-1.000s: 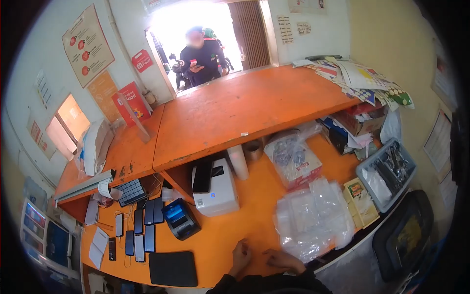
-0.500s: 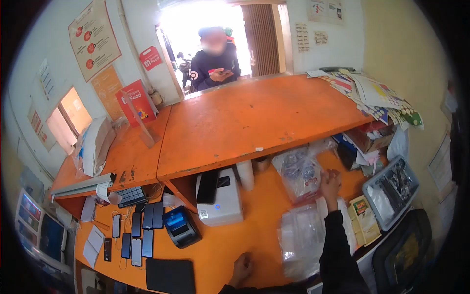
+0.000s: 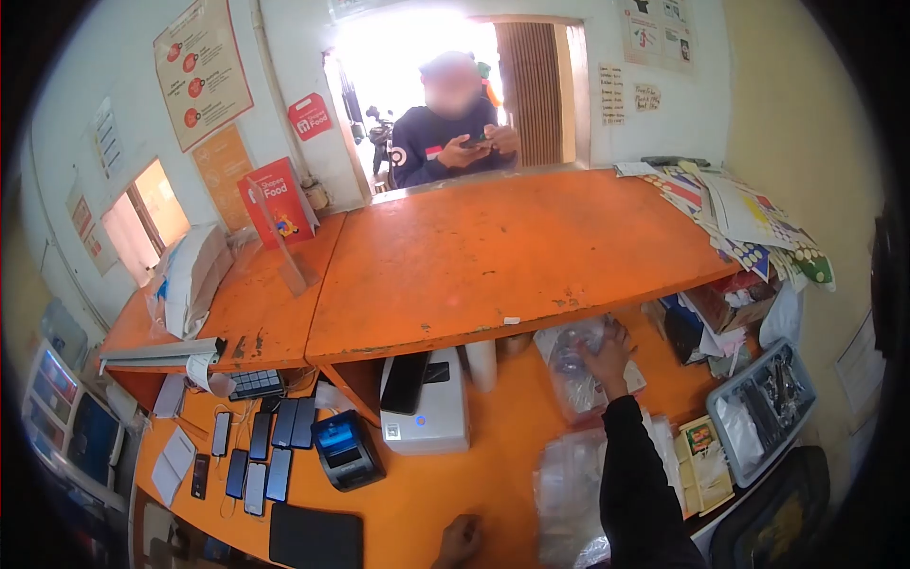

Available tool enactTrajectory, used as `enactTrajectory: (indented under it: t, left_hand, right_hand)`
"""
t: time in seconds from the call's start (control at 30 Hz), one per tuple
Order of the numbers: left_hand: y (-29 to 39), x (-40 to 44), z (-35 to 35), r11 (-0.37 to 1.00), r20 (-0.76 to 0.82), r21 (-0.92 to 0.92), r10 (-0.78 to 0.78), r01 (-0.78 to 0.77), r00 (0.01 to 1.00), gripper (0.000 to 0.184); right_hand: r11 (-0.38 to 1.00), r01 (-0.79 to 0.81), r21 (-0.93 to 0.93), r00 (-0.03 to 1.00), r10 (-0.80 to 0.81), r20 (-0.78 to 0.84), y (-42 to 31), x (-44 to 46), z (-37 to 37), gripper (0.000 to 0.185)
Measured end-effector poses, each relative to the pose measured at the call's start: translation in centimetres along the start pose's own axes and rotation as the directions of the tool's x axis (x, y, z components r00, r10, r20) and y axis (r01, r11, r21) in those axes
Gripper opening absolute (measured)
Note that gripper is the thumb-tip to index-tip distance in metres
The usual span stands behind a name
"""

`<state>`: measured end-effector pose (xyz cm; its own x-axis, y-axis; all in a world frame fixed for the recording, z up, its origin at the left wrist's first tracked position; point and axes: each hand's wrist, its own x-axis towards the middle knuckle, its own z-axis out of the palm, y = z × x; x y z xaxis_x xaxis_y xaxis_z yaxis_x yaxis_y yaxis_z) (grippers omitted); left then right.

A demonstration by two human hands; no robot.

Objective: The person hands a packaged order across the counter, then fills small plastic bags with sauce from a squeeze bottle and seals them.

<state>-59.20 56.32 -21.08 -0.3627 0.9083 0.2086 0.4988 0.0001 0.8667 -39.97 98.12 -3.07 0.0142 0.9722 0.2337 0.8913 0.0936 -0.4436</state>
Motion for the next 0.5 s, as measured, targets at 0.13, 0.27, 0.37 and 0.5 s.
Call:
enactTrajectory:
  t: [0.13,0.27,0.37,0.5]
  left_hand:
    - [0.4,0.2,-0.6,0.993,0.071,0.115,-0.048,0.04,0.996,0.021]
    - [0.3,0.1,-0.6,0.995,0.049,0.104,-0.016,0.01,0.999,0.02]
    - [0.5,0.4,-0.6,0.99,0.046,0.14,0.02,-0.026,0.999,0.019]
    - [0.2,0.2,-0.5,0.992,0.056,0.125,-0.018,0.01,0.998,0.018]
  right_hand:
    - [0.98,0.158,0.119,0.977,-0.138,-0.165,2.0,1.6,2.5,0.057]
    - [0.968,0.145,0.204,0.951,-0.079,-0.3,1.3,3.2,2.8,0.037]
    - [0.889,0.157,0.431,0.979,-0.083,-0.187,1.9,4.6,2.7,0.023]
    - [0.639,0.266,0.721,0.914,0.069,-0.399,-0.6,4.6,2.8,0.017]
